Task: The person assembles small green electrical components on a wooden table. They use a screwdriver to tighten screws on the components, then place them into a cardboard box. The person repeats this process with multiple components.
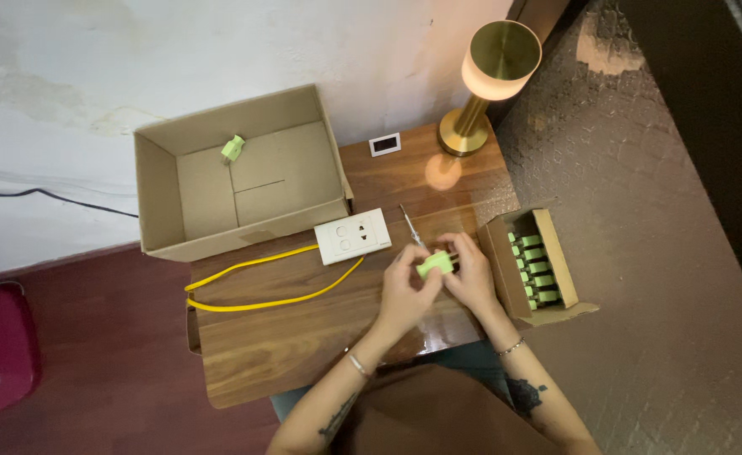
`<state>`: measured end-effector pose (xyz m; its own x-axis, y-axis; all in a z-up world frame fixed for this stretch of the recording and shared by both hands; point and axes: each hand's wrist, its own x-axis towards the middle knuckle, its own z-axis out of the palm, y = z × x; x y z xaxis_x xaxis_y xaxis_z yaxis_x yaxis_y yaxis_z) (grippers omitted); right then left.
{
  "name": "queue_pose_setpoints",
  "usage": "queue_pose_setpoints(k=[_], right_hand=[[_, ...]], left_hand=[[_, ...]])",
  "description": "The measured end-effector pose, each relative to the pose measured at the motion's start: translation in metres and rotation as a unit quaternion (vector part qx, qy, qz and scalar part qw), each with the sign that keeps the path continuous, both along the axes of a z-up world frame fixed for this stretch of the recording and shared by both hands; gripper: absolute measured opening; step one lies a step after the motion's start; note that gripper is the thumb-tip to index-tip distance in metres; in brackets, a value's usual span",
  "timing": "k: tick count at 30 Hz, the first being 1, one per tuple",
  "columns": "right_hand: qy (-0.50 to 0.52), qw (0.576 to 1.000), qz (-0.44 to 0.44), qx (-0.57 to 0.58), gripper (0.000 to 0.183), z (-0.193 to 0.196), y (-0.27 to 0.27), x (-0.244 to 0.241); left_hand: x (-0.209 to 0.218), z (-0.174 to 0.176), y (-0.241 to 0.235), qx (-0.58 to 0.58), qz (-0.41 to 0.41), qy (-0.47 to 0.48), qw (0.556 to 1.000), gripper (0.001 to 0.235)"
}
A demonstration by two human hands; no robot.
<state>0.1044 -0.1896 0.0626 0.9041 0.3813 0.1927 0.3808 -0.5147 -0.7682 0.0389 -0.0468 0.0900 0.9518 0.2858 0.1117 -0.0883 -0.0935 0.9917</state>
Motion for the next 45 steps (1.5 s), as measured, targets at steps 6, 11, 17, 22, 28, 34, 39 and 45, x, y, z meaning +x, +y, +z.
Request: queue_pose_setpoints(k=[6,11,17,22,28,34,39,45], right_hand=[[0.082,0.996,-0.019,0.013,0.033,-0.023,-0.001,0.012],[0.078,0.995,-0.029,-0.061,0.029,-0.035,0.001,0.016],[0.073,0.995,-0.027,-0.068,0.025,-0.03,0.002,0.015],[0.031,0.998,-0.037,-0.038,0.028,-0.03,0.002,0.018],[0.079,0.995,-0.045,-0.045,0.031,-0.028,0.002,0.014],[0.028,0.999,-0.029,0.005,0.027,-0.057,0.003,0.019],[-0.063,0.997,-0.026,0.034,0.028,-0.066,0.002,0.028],[-0.067,0.998,-0.017,0.004,0.024,-0.057,-0.003,0.022]], left_hand=[[0.041,0.042,-0.045,0.033,-0.074,-0.115,0.99,0.028],[0.073,0.072,-0.071,0.108,-0.178,-0.096,0.973,0.022],[0.096,0.067,-0.083,0.31,-0.254,-0.086,0.912,0.037],[0.093,0.075,-0.077,0.449,-0.236,-0.125,0.853,0.029],[0.103,0.046,-0.089,0.562,-0.142,-0.133,0.804,0.032],[0.125,0.019,-0.128,0.61,0.01,-0.157,0.777,0.008],[0.139,0.016,-0.146,0.605,0.015,-0.121,0.787,0.01],[0.145,0.013,-0.162,0.558,0.004,-0.048,0.828,0.013]])
